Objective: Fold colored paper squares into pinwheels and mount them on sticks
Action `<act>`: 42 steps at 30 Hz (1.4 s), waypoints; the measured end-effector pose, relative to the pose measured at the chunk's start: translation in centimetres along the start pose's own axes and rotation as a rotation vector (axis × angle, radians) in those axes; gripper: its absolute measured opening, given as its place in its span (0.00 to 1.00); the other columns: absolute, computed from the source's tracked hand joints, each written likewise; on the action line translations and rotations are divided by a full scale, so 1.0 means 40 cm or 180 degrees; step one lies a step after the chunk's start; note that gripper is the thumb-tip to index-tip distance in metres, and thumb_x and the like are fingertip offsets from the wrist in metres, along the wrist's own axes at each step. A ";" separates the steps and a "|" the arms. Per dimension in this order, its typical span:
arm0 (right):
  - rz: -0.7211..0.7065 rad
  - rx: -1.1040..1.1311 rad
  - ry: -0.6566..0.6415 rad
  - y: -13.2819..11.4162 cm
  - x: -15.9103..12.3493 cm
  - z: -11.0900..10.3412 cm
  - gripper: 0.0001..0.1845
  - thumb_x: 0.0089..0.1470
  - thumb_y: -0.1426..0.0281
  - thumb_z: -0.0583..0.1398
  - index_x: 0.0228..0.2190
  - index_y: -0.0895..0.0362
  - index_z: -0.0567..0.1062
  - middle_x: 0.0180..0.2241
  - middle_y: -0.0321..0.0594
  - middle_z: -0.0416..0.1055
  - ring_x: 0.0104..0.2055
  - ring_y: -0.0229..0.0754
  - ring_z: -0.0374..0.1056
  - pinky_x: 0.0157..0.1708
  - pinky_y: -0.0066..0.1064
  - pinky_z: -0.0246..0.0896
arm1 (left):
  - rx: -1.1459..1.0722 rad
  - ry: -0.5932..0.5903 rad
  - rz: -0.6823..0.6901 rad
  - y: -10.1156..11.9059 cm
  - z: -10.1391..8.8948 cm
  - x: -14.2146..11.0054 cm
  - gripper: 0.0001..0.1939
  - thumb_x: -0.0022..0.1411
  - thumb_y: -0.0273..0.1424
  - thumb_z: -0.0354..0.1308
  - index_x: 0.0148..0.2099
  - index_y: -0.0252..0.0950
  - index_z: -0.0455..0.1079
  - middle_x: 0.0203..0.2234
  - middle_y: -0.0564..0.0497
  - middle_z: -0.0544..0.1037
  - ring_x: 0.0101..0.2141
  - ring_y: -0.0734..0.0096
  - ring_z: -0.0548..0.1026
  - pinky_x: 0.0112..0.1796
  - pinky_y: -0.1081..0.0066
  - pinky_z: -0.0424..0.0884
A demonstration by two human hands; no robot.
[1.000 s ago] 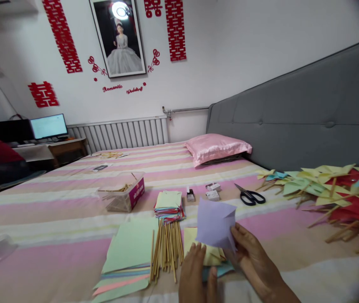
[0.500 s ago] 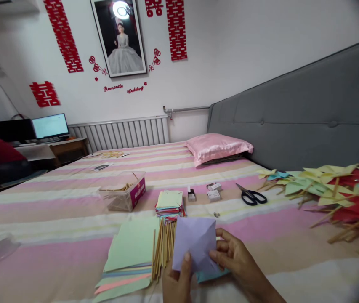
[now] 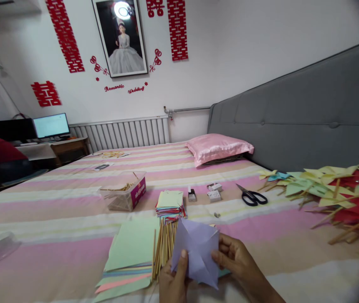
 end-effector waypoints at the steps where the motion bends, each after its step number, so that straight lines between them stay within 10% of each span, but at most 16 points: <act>1: -0.0038 -0.0022 0.0046 -0.003 -0.001 -0.002 0.17 0.41 0.59 0.65 0.30 0.59 0.74 0.21 0.37 0.73 0.22 0.36 0.66 0.22 0.24 0.57 | 0.0101 -0.0025 0.0041 -0.002 -0.004 0.003 0.16 0.39 0.39 0.68 0.27 0.30 0.77 0.17 0.48 0.78 0.19 0.69 0.73 0.19 0.75 0.69; 17: 0.0043 0.0177 0.0452 -0.031 -0.008 -0.015 0.13 0.42 0.64 0.67 0.30 0.59 0.76 0.21 0.34 0.72 0.24 0.34 0.63 0.24 0.22 0.56 | 0.0553 -0.0294 -0.0012 -0.031 -0.009 0.009 0.19 0.38 0.43 0.67 0.23 0.29 0.75 0.12 0.53 0.69 0.17 0.78 0.64 0.18 0.78 0.61; 27: -0.0784 -0.0312 0.1366 -0.001 0.004 -0.090 0.09 0.43 0.65 0.65 0.30 0.55 0.76 0.28 0.38 0.74 0.30 0.40 0.68 0.29 0.29 0.63 | 0.0724 0.0578 0.0436 0.004 -0.035 0.024 0.31 0.33 0.46 0.68 0.37 0.31 0.75 0.27 0.43 0.81 0.27 0.66 0.77 0.25 0.74 0.71; 35: -0.0947 -0.1750 0.0438 -0.025 0.001 -0.052 0.11 0.38 0.81 0.62 0.17 0.53 0.78 0.50 0.44 0.66 0.48 0.50 0.63 0.47 0.41 0.55 | -0.0963 -0.0805 -0.0852 -0.005 -0.002 0.008 0.20 0.51 0.43 0.59 0.38 0.32 0.76 0.33 0.41 0.81 0.34 0.60 0.78 0.33 0.70 0.73; 42: -0.0855 -0.2544 -0.0046 -0.022 -0.006 -0.007 0.24 0.28 0.87 0.51 0.17 0.49 0.79 0.55 0.34 0.61 0.56 0.48 0.52 0.48 0.40 0.53 | -0.0460 -0.0226 -0.0659 0.010 -0.005 0.001 0.20 0.44 0.32 0.67 0.42 0.34 0.74 0.32 0.44 0.82 0.37 0.56 0.78 0.38 0.66 0.72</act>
Point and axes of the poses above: each hand's wrist, its own x-axis towards the middle knuckle, its own z-axis out of the palm, y = z × x, the point moved 3 cm from there along x, towards the middle knuckle
